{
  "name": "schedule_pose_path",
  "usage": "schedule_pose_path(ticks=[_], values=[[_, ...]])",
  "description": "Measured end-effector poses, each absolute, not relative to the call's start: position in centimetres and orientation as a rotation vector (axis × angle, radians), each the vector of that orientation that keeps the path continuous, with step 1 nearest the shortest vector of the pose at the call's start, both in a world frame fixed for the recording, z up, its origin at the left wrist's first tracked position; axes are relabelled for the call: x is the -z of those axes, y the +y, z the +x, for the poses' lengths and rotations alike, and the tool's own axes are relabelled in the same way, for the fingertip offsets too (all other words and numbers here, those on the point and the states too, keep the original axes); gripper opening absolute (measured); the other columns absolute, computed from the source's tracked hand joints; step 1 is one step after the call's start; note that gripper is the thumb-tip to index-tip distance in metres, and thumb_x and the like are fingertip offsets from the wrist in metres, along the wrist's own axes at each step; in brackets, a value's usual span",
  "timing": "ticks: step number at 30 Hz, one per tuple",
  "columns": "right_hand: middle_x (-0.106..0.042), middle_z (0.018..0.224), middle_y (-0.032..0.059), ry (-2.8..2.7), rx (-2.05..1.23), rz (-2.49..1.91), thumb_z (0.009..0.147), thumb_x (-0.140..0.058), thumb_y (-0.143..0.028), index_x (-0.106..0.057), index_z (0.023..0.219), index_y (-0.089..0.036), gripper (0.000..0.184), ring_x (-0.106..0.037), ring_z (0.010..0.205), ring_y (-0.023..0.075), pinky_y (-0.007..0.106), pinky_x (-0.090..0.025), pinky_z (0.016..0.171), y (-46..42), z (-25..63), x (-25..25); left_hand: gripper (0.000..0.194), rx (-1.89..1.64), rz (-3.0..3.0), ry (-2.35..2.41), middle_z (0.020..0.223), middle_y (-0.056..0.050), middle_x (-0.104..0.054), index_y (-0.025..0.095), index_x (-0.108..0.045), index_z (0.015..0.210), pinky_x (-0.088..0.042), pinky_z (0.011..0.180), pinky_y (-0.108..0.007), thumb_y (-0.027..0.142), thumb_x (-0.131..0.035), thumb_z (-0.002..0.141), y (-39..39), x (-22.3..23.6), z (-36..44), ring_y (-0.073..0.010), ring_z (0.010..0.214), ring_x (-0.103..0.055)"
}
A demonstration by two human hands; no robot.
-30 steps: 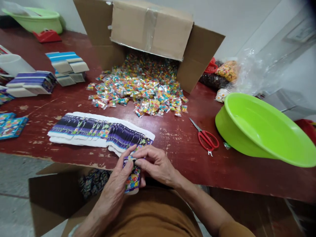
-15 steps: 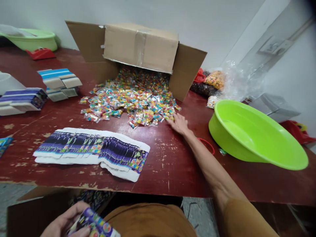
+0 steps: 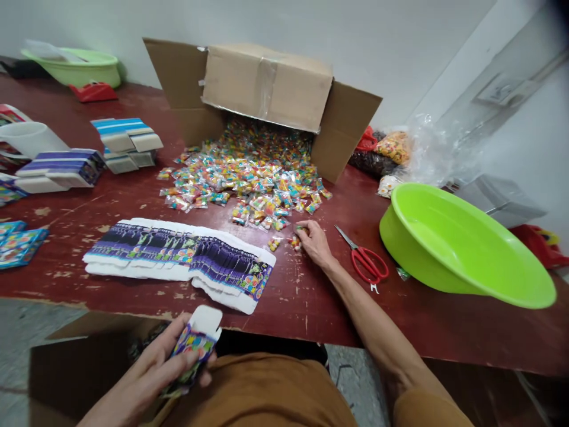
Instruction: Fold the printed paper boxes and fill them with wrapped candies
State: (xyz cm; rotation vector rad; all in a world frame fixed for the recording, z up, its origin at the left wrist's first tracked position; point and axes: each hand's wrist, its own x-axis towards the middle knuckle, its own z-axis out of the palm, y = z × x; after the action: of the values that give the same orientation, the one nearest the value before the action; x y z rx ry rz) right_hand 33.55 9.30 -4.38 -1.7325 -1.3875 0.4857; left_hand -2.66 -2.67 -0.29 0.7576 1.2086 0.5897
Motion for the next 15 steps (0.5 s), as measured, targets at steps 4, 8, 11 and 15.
schedule_pose_path(ticks=[4, 8, 11, 15], values=[[-0.070, 0.090, 0.0068, -1.294, -0.647, -1.631, 0.086, -0.058, -0.040, -0.064, 0.107, -0.014, 0.034, -0.063, 0.073, 0.0173, 0.033, -0.053, 0.071, 7.1, 31.9, 1.3, 0.043, -0.627, 0.845, 1.109, 0.076, -0.002, -0.071, 0.022, -0.058, 0.112, -0.045, 0.053, -0.024, 0.037, -0.076, 0.077, -2.2, -1.4, 1.1, -0.0135, 0.052, -0.060], [-0.070, 0.090, 0.0033, -1.566, -1.156, -1.135, 0.088, -0.064, -0.033, -0.066, 0.095, -0.019, 0.016, -0.063, 0.078, 0.0144, 0.029, -0.051, 0.074, 2.7, 26.7, -2.1, 0.045, -0.610, 0.987, 1.044, 0.076, 0.001, -0.064, 0.021, -0.053, 0.118, -0.044, 0.051, -0.023, 0.038, -0.072, 0.080, -2.0, -1.6, 3.3, -0.0112, 0.053, -0.054], [-0.066, 0.096, 0.0039, -1.851, -1.078, -0.976, 0.093, -0.056, -0.022, -0.063, 0.094, -0.020, 0.007, -0.060, 0.088, 0.0152, 0.032, -0.050, 0.083, 0.4, 23.7, -3.1, 0.054, -0.542, 1.057, 0.984, 0.072, 0.004, -0.059, 0.020, -0.049, 0.124, -0.045, 0.049, -0.022, 0.039, -0.072, 0.079, -2.2, -1.5, 4.2, -0.0107, 0.052, -0.050], [-0.063, 0.109, 0.0055, -1.941, -1.071, -0.958, 0.095, -0.057, -0.022, -0.055, 0.116, -0.023, 0.021, -0.059, 0.095, 0.0161, 0.034, -0.051, 0.086, -0.3, 23.1, -2.5, 0.047, -0.558, 1.015, 0.917, 0.074, 0.004, -0.060, 0.022, -0.048, 0.120, -0.044, 0.049, -0.021, 0.037, -0.070, 0.081, -2.6, -1.6, 4.4, -0.0102, 0.053, -0.053]])
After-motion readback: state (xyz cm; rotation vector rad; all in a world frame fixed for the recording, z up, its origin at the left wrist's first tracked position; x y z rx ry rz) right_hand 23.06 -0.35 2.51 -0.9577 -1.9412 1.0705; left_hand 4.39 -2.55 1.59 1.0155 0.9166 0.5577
